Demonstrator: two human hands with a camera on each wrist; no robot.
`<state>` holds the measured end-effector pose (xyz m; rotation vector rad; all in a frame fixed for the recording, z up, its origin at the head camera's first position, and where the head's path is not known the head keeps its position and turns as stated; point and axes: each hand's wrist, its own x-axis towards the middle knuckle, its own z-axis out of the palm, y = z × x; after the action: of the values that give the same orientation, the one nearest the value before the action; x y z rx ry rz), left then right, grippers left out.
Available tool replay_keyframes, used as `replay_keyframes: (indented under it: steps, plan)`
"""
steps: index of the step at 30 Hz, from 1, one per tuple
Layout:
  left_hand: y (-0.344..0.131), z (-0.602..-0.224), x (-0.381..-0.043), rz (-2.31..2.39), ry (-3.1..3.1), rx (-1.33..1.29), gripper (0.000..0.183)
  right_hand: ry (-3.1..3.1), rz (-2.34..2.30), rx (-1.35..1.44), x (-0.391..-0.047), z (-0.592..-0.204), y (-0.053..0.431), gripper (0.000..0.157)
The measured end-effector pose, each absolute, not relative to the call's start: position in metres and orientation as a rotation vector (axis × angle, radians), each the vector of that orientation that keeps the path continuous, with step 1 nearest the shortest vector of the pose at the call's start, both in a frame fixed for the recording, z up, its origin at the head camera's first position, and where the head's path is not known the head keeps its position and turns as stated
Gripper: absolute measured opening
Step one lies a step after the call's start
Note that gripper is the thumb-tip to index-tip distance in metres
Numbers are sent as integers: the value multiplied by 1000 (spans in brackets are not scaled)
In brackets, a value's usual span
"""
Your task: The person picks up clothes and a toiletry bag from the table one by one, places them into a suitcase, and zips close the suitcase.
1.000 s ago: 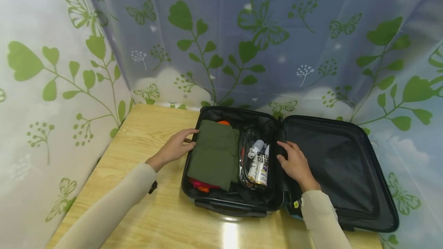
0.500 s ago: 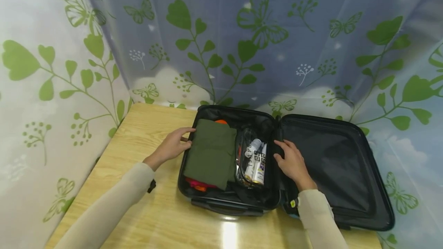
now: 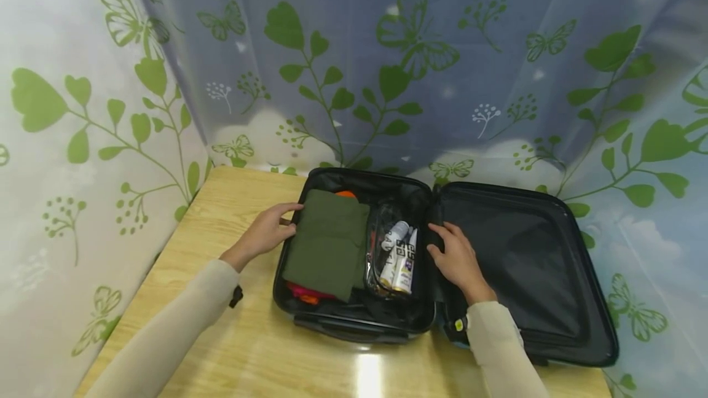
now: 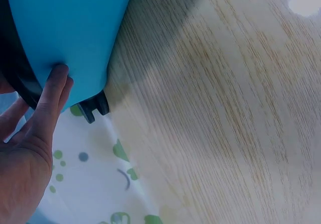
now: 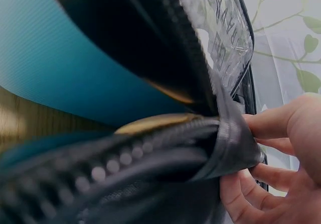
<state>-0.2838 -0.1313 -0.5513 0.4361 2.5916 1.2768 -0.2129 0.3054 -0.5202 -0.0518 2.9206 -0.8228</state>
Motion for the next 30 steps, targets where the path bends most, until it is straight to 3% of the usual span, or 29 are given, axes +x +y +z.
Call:
replay_keyframes:
  steps: [30]
  plan:
    - [-178, -546, -286, 1276, 2572, 357, 58, 2870, -869, -120, -224, -521, 269, 56]
